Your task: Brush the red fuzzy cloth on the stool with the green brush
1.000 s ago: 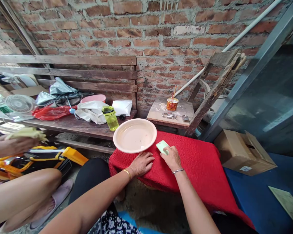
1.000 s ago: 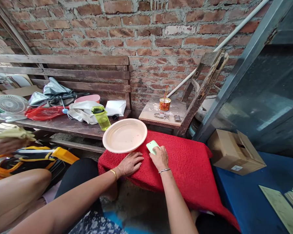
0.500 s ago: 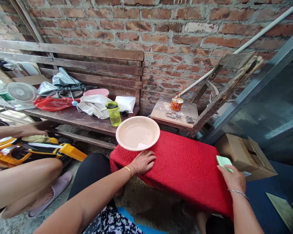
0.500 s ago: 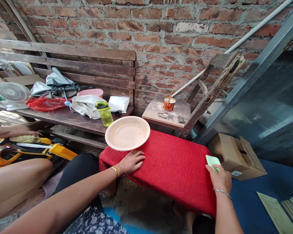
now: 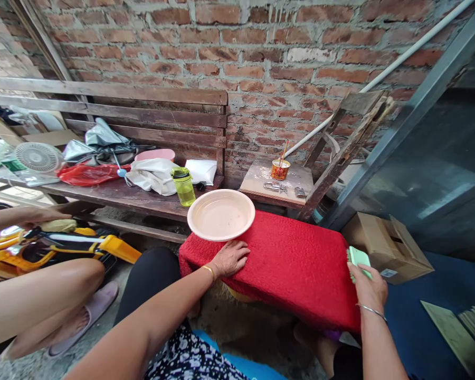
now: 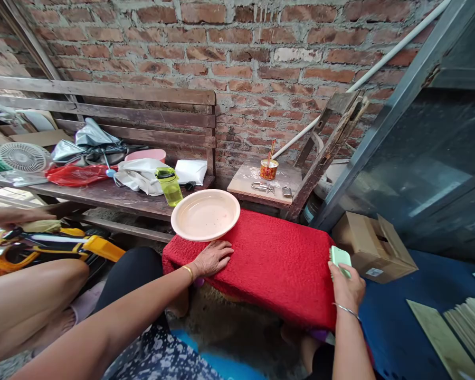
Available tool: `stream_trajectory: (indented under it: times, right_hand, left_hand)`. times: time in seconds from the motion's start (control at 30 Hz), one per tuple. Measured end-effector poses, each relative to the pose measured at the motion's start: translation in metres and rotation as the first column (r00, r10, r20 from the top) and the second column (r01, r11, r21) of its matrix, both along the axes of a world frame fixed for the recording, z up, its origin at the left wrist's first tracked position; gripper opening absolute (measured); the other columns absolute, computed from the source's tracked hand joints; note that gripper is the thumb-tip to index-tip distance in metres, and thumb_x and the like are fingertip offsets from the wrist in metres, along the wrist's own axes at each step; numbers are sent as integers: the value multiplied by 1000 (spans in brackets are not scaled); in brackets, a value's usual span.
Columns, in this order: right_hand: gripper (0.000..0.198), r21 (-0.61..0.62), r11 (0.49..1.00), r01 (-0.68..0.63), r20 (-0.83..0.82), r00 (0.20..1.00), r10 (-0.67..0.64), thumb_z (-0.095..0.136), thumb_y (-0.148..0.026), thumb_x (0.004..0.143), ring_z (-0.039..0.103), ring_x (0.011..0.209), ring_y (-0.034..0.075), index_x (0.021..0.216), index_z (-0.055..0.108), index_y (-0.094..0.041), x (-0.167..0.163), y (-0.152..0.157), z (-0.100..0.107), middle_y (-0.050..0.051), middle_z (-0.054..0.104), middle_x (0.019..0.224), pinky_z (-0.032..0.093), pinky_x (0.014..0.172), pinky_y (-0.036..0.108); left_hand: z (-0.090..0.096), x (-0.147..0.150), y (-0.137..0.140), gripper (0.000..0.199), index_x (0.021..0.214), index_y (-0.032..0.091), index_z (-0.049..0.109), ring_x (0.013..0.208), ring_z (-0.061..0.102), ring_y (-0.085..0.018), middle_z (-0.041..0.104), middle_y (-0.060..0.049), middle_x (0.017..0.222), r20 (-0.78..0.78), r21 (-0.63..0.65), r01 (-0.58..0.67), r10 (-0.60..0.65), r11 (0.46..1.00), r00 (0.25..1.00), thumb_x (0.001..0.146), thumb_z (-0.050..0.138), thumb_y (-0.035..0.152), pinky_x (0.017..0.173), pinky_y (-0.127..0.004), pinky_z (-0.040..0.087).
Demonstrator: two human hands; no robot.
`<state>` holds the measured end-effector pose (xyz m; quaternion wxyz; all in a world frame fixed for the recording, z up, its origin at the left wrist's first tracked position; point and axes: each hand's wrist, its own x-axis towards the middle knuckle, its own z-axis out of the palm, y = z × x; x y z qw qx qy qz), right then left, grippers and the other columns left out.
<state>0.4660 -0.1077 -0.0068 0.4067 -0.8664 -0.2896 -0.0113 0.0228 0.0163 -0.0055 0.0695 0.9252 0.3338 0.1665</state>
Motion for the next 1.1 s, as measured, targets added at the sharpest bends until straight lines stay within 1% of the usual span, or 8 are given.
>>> stream_trajectory:
  times: [0.13,0.27,0.4,0.53,0.67,0.83,0.97,1.1]
  right_hand:
    - [61,43,979,-199,65,978,196,57,-74,67,56,84,28,89,73,-19,-55,5,3,9,58,81,48,82,43]
    - [43,-46,850,-525,132,840,527,57,-61,78,56,84,23,90,71,-23,-126,9,-6,7,55,90,47,81,37]
    - [25,-209,767,-607,273,717,642,61,-42,80,55,87,23,94,72,-25,-148,10,-10,6,55,94,46,83,36]
    - [32,-233,846,-479,299,793,531,61,-47,79,54,86,24,96,72,-23,-105,4,-8,8,54,91,46,82,37]
    - [43,-257,944,-208,218,939,266,58,-56,74,54,87,28,95,73,-22,-45,-13,-7,9,55,84,46,79,41]
    - [53,-224,974,-8,40,999,17,56,-67,68,55,86,33,94,73,-23,-6,-34,-3,12,59,82,46,74,46]
    - [56,-151,986,-72,82,993,85,54,-72,68,55,91,35,89,72,-23,-24,-32,3,12,58,82,47,78,48]
    - [59,-37,947,-320,160,933,322,50,-76,73,57,92,30,87,70,-22,-75,-21,6,10,58,88,48,86,45]
  left_hand:
    - [0,0,0,28,118,25,66,116,55,-23,61,-6,125,-12,-2,2,-2,1000,1000,95,50,27,110,-42,38]
    - [0,-1,0,28,118,25,66,117,55,-23,60,-6,126,-31,3,-5,5,1000,1000,95,49,26,109,-42,39]
    - [-2,-1,1,27,118,25,66,117,55,-23,61,-5,126,-43,8,-3,3,1000,999,95,50,26,109,-42,38]
    - [-1,-1,1,27,118,25,66,117,55,-23,61,-5,126,-39,3,-5,5,1000,999,95,50,26,109,-41,39]
    - [-2,0,1,28,119,25,65,118,54,-23,60,-5,127,-34,-10,-7,7,1000,999,96,50,27,110,-41,37]
    - [-2,1,1,27,118,24,66,118,55,-23,61,-6,125,-13,-15,0,0,1000,1000,96,50,27,111,-42,37]
    - [-1,1,1,27,117,25,66,118,55,-23,60,-5,126,-14,-18,-8,8,1000,1000,95,52,26,111,-41,37]
    - [0,0,0,27,117,26,66,118,55,-23,60,-5,126,-10,-22,-7,7,1000,1000,94,52,26,111,-42,37]
